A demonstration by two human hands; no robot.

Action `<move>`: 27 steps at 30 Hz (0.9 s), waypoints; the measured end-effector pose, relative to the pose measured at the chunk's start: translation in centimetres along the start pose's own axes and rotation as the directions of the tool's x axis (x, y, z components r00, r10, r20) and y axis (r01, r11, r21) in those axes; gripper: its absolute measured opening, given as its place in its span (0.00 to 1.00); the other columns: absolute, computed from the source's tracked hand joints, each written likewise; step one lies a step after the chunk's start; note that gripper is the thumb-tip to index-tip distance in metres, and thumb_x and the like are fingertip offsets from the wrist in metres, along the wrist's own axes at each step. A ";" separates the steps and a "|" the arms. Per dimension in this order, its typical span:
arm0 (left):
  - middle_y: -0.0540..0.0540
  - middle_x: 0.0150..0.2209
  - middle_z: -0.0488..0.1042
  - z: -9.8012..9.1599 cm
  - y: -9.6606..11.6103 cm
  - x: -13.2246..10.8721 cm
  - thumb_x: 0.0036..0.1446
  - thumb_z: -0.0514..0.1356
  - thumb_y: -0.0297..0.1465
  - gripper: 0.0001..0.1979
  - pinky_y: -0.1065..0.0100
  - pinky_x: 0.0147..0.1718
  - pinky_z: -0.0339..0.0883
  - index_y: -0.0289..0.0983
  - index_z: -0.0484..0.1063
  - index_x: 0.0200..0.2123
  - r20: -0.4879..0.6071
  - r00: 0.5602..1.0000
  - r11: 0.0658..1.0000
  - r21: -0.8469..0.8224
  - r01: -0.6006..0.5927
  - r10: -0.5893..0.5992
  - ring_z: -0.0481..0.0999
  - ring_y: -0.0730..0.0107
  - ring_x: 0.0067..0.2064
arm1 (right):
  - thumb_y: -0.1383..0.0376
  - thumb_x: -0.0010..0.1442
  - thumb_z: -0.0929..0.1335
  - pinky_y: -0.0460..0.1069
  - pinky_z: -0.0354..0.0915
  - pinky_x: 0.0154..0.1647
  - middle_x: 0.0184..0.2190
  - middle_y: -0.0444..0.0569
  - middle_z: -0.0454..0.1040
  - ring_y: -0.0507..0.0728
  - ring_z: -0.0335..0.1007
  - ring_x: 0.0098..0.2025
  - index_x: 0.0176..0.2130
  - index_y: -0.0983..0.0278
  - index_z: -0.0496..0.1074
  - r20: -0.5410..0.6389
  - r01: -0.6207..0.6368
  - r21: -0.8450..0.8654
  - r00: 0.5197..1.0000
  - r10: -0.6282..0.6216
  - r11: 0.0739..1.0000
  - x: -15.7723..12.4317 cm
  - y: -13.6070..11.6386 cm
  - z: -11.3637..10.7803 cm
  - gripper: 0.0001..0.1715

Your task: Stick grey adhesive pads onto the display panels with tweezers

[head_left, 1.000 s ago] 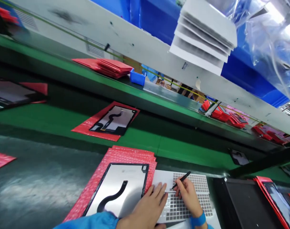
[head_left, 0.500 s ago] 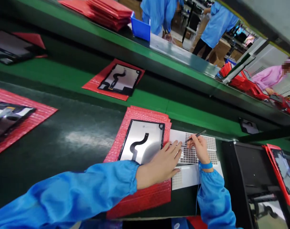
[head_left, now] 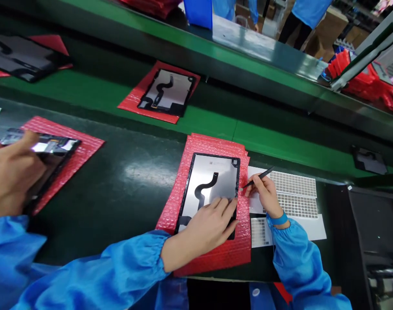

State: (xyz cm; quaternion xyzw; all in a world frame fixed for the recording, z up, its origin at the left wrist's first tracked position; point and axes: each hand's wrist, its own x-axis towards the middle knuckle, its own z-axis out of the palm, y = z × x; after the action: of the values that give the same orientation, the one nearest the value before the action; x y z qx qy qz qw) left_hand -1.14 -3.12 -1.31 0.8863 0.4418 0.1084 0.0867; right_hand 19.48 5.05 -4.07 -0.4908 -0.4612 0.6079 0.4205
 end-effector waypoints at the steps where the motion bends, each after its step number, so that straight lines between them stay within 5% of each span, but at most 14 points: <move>1: 0.35 0.47 0.79 0.0 0.0 0.0 0.70 0.58 0.35 0.24 0.54 0.39 0.80 0.26 0.70 0.62 0.005 1.000 1.000 -0.001 0.010 -0.010 0.80 0.50 0.46 | 0.40 0.62 0.74 0.47 0.71 0.22 0.21 0.43 0.78 0.54 0.77 0.21 0.38 0.62 0.74 0.006 -0.006 0.008 1.000 0.006 1.000 0.1 0.0 0.3 0.29; 9: 0.36 0.45 0.78 -0.4 -0.1 0.9 0.71 0.58 0.42 0.29 0.57 0.30 0.78 0.28 0.67 0.67 0.110 0.988 0.993 0.060 0.102 -0.108 0.82 0.52 0.40 | 0.39 0.60 0.75 0.45 0.70 0.20 0.21 0.41 0.76 0.51 0.74 0.19 0.37 0.63 0.74 0.033 -0.050 0.055 0.998 0.048 0.997 1.3 0.1 1.9 0.30; 17: 0.36 0.46 0.79 -0.3 -0.4 1.1 0.68 0.61 0.40 0.30 0.59 0.29 0.77 0.27 0.67 0.65 0.046 0.995 0.995 0.048 0.088 -0.090 0.83 0.54 0.38 | 0.40 0.61 0.75 0.44 0.71 0.23 0.22 0.40 0.76 0.50 0.75 0.20 0.37 0.63 0.74 0.039 -0.079 0.088 0.996 0.076 0.993 1.1 0.4 1.7 0.29; 27: 0.38 0.46 0.79 -0.2 -0.5 0.8 0.70 0.58 0.42 0.30 0.61 0.26 0.74 0.31 0.63 0.68 0.092 0.989 0.992 0.048 0.114 -0.118 0.82 0.56 0.36 | 0.39 0.62 0.74 0.45 0.70 0.22 0.22 0.41 0.76 0.51 0.74 0.20 0.37 0.62 0.74 0.043 -0.093 0.050 0.995 0.091 0.994 1.1 0.2 1.7 0.29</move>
State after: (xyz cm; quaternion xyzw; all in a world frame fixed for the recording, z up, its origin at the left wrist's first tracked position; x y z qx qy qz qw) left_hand -1.10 -2.15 -1.12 0.8648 0.4903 0.0518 0.0947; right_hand 17.62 5.85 -4.39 -0.4880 -0.4309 0.6481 0.3952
